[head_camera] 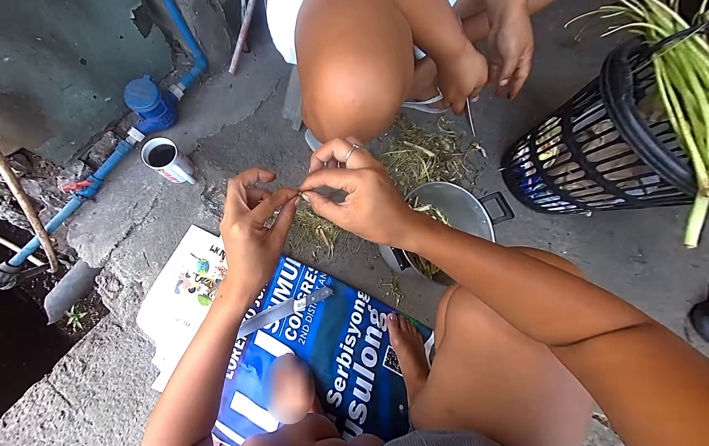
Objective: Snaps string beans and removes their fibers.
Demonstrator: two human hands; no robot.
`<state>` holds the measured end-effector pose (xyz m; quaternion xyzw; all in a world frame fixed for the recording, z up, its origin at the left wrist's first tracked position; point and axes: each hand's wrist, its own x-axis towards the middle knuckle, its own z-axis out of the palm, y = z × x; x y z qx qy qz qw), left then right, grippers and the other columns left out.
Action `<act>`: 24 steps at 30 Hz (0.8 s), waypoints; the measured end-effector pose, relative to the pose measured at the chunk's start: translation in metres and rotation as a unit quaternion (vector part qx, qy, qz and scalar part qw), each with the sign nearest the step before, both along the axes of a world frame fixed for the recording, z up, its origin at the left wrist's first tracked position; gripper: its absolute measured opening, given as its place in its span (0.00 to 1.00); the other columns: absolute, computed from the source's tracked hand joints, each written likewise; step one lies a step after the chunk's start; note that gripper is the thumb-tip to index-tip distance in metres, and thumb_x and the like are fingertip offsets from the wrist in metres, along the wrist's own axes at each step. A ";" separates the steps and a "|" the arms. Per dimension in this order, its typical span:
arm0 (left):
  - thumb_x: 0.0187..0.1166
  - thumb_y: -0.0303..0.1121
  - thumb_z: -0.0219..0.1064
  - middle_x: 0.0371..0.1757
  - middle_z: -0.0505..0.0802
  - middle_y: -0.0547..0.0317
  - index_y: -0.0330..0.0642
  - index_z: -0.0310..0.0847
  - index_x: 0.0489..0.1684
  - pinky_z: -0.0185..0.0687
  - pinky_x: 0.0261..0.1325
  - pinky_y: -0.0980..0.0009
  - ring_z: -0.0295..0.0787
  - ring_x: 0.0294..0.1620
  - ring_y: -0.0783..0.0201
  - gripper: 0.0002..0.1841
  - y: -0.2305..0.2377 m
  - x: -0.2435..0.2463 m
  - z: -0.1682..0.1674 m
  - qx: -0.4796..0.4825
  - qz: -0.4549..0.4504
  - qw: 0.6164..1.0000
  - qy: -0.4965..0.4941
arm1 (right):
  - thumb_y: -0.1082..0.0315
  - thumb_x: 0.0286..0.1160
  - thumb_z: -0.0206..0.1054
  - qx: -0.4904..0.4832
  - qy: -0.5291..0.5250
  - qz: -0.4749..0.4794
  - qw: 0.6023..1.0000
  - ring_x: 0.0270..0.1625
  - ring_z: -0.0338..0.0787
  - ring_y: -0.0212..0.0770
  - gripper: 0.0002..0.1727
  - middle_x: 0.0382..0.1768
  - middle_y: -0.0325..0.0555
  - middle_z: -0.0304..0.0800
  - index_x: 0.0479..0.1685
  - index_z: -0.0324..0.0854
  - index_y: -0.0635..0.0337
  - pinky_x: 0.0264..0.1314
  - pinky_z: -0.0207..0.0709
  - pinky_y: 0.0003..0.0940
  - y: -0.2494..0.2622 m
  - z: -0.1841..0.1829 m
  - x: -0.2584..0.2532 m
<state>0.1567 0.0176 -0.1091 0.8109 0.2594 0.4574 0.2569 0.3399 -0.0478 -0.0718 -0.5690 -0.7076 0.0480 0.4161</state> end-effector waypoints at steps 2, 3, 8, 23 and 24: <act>0.77 0.31 0.74 0.59 0.84 0.48 0.39 0.95 0.42 0.75 0.47 0.85 0.80 0.45 0.75 0.06 -0.001 0.000 0.001 0.017 0.001 1.000 0.012 | 0.68 0.71 0.73 0.002 -0.011 0.002 1.000 0.54 0.81 0.41 0.06 0.46 0.46 0.87 0.36 0.96 0.54 0.58 0.72 0.34 0.000 0.000 0.001; 0.76 0.30 0.74 0.59 0.84 0.47 0.39 0.95 0.42 0.75 0.47 0.84 0.80 0.45 0.74 0.06 -0.001 0.000 0.001 0.023 0.001 1.000 0.014 | 0.68 0.71 0.73 0.002 -0.012 0.003 1.000 0.54 0.81 0.41 0.06 0.46 0.46 0.86 0.36 0.96 0.54 0.58 0.72 0.34 0.000 -0.001 0.001; 0.75 0.30 0.76 0.57 0.83 0.46 0.39 0.95 0.42 0.74 0.43 0.85 0.79 0.41 0.74 0.06 -0.007 0.002 0.004 0.038 0.021 0.999 0.022 | 0.69 0.69 0.72 -0.011 0.029 0.002 1.000 0.56 0.81 0.41 0.06 0.46 0.46 0.87 0.33 0.95 0.55 0.60 0.73 0.35 0.000 -0.002 -0.001; 0.76 0.31 0.74 0.60 0.81 0.53 0.38 0.93 0.43 0.80 0.42 0.88 0.82 0.40 0.81 0.07 -0.002 -0.005 0.006 -0.097 -0.027 0.994 -0.037 | 0.76 0.66 0.69 -0.194 0.351 0.007 0.916 0.51 0.85 0.28 0.04 0.47 0.45 0.88 0.29 0.89 0.62 0.49 0.79 0.21 0.004 -0.015 -0.002; 0.76 0.30 0.74 0.61 0.81 0.56 0.39 0.93 0.44 0.81 0.43 0.88 0.82 0.40 0.82 0.06 0.000 -0.008 0.006 -0.134 -0.039 0.989 -0.053 | 0.76 0.67 0.69 -0.205 0.354 0.003 0.912 0.50 0.85 0.28 0.04 0.46 0.45 0.88 0.29 0.89 0.63 0.48 0.79 0.21 0.005 -0.017 0.000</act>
